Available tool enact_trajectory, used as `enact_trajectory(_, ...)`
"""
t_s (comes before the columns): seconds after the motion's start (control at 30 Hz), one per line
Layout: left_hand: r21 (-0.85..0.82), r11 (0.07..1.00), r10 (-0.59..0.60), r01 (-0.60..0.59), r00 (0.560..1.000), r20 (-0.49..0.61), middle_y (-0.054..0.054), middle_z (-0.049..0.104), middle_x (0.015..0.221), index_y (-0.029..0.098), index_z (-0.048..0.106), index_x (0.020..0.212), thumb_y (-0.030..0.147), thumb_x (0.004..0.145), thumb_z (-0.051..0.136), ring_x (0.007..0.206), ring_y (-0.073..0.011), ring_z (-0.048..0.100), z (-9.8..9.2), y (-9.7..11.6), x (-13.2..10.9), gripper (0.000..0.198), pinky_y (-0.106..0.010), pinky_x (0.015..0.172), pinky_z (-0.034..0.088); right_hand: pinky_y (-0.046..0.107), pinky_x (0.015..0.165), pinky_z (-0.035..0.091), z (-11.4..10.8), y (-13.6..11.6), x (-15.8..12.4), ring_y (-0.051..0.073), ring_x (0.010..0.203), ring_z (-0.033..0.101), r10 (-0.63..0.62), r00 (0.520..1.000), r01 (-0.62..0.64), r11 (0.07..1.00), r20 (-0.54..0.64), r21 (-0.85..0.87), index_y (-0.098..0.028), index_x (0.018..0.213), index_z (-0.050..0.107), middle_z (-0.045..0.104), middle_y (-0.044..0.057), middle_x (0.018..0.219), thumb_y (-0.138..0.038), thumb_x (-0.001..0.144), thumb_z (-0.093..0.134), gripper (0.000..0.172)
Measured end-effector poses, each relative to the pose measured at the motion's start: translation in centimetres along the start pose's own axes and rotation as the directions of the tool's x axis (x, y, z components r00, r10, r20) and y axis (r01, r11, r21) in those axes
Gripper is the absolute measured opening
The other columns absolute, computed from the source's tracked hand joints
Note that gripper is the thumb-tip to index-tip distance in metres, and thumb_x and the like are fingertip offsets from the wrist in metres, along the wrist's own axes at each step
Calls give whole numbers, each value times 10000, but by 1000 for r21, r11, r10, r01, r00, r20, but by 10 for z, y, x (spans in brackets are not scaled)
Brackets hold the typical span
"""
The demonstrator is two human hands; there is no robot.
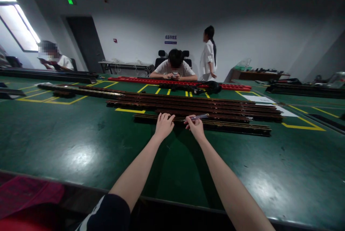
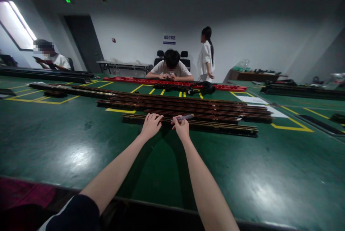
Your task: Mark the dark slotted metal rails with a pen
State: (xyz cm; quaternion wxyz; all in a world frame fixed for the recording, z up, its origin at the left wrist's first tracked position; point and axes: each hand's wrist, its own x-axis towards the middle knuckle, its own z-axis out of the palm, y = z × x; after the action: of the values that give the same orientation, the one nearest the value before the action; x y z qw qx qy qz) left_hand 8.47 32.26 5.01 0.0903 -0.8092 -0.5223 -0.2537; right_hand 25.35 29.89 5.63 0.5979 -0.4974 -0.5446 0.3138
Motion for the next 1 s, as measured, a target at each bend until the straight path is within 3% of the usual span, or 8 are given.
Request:
enact_trajectory(0.23, 15, 1000, -10, 9, 1000, 8, -92, 624, 1241, 198, 586, 1244, 174, 901, 387, 1231, -232, 513, 1, -1, 0, 397, -495, 1164, 285, 236, 450, 453, 2, 1, -2, 137, 480, 598, -7, 998, 12, 996, 61, -83, -199, 782, 571, 688, 39, 707, -668, 750, 574, 471)
enact_trajectory(0.4, 20, 1000, 21, -21, 1000, 18, -106, 618, 1254, 179, 558, 1284, 142, 891, 373, 1242, -232, 509, 1, -2, 0, 436, -486, 1167, 285, 233, 451, 457, 3, 0, -3, 137, 483, 602, -5, 999, 8, 999, 51, -53, -195, 774, 583, 691, 40, 704, -637, 739, 614, 444)
enact_trajectory(0.7, 29, 999, 34, -35, 999, 13, -106, 626, 1226, 193, 570, 1284, 120, 883, 379, 1223, -231, 525, -1, 2, -1, 450, -476, 1170, 282, 201, 437, 428, 2, 4, -2, 109, 461, 582, 25, 999, -23, 999, 39, -49, -183, 769, 606, 691, 27, 686, -428, 777, 629, 246)
enact_trajectory(1.0, 52, 998, 29, -29, 1000, 5, -116, 627, 1239, 176, 584, 1263, 117, 877, 398, 1221, -249, 525, -1, 4, -1, 432, -464, 1128, 341, 206, 408, 414, 3, 9, 1, 111, 429, 560, 1, 1000, -1, 1000, -19, 12, -174, 744, 594, 688, 44, 654, -456, 780, 615, 285)
